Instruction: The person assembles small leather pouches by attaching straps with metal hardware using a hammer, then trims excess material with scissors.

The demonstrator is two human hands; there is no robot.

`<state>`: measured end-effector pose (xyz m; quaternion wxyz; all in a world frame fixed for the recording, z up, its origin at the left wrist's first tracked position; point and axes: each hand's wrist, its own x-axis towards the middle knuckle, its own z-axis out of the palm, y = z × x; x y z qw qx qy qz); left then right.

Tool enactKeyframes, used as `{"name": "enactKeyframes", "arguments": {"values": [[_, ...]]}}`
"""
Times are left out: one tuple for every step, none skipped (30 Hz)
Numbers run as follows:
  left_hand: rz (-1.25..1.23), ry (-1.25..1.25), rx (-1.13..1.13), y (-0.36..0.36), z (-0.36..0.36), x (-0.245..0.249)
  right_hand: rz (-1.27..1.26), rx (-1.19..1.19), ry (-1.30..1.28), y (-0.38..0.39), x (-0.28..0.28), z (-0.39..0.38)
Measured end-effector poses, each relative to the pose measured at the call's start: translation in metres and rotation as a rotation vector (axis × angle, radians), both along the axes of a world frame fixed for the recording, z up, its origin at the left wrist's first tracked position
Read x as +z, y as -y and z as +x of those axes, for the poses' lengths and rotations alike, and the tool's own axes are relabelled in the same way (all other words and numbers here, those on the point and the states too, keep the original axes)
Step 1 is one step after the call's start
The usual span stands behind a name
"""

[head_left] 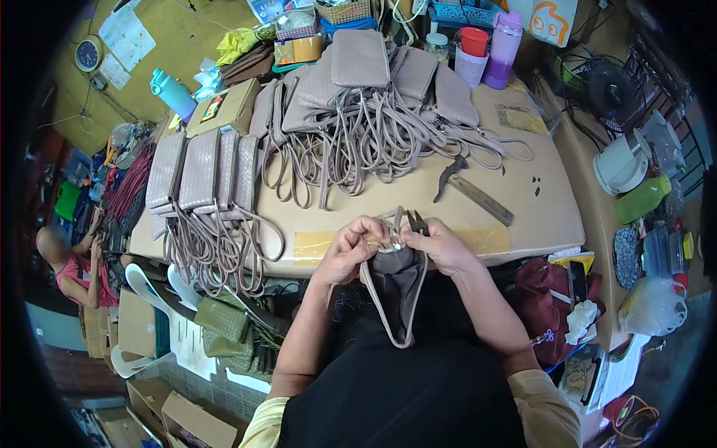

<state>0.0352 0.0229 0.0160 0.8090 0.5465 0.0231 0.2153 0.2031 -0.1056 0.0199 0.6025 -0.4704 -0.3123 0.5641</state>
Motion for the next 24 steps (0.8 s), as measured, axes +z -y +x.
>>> {"name": "enactKeyframes", "arguments": {"values": [[0.085,-0.025,0.056,-0.001,0.001,-0.001,-0.059,0.015,-0.086,-0.001,-0.001,0.0],[0.084,-0.026,0.053,-0.002,0.0,0.0,-0.06,0.012,-0.088,-0.002,-0.005,0.001],[0.391,-0.086,0.164,-0.001,-0.003,0.009,-0.093,-0.006,-0.098,-0.003,-0.013,0.002],[0.698,-0.146,0.276,0.001,-0.005,0.02,-0.126,-0.023,-0.108,-0.004,-0.018,0.002],[0.608,-0.189,0.268,0.008,-0.006,0.034,-0.131,-0.022,-0.112,-0.004,-0.021,0.002],[0.605,-0.193,0.267,0.01,-0.007,0.041,-0.131,-0.044,-0.124,-0.005,-0.022,0.001],[0.742,-0.261,0.259,0.01,-0.005,0.046,-0.131,-0.065,-0.134,-0.006,-0.022,0.001],[0.879,-0.328,0.249,0.01,-0.004,0.049,-0.133,-0.063,-0.136,-0.007,-0.021,-0.001],[0.95,-0.338,0.274,0.01,-0.002,0.049,-0.145,-0.121,-0.08,-0.007,-0.016,-0.003],[0.95,-0.339,0.273,0.01,-0.001,0.05,-0.155,-0.18,-0.025,-0.008,-0.012,-0.004],[0.999,-0.339,0.265,0.011,0.0,0.054,-0.156,-0.182,-0.027,-0.008,-0.011,-0.003],[1.049,-0.337,0.256,0.011,0.002,0.056,-0.175,-0.191,0.093,-0.008,-0.011,-0.001],[1.048,-0.338,0.252,0.011,0.004,0.056,-0.195,-0.198,0.213,-0.008,-0.009,0.0],[1.061,-0.318,0.251,0.011,0.005,0.055,-0.198,-0.2,0.211,-0.008,-0.006,-0.001],[1.075,-0.298,0.251,0.011,0.007,0.053,-0.157,-0.182,0.265,-0.008,-0.002,-0.002],[1.074,-0.298,0.25,0.011,0.009,0.051,-0.115,-0.163,0.32,-0.009,0.001,-0.003],[1.089,-0.271,0.288,0.012,0.013,0.047,-0.115,-0.163,0.321,-0.008,0.001,-0.003],[1.104,-0.244,0.327,0.011,0.014,0.043,-0.13,-0.13,0.323,-0.008,0.002,-0.002],[1.104,-0.244,0.328,0.009,0.015,0.036,-0.145,-0.098,0.325,-0.008,0.002,-0.002],[0.899,-0.256,0.332,0.006,0.016,0.026,-0.143,-0.096,0.328,-0.009,0.004,-0.004],[0.693,-0.268,0.333,0.004,0.016,0.017,-0.045,-0.213,0.482,-0.009,0.006,-0.009],[0.694,-0.268,0.334,0.004,0.016,0.009,0.054,-0.332,0.633,-0.007,0.01,-0.015],[0.525,-0.277,0.307,0.004,0.016,0.001,0.057,-0.333,0.634,-0.004,0.019,-0.018],[0.356,-0.284,0.28,0.003,0.016,-0.004,0.063,-0.41,0.857,0.001,0.034,-0.022]]}}
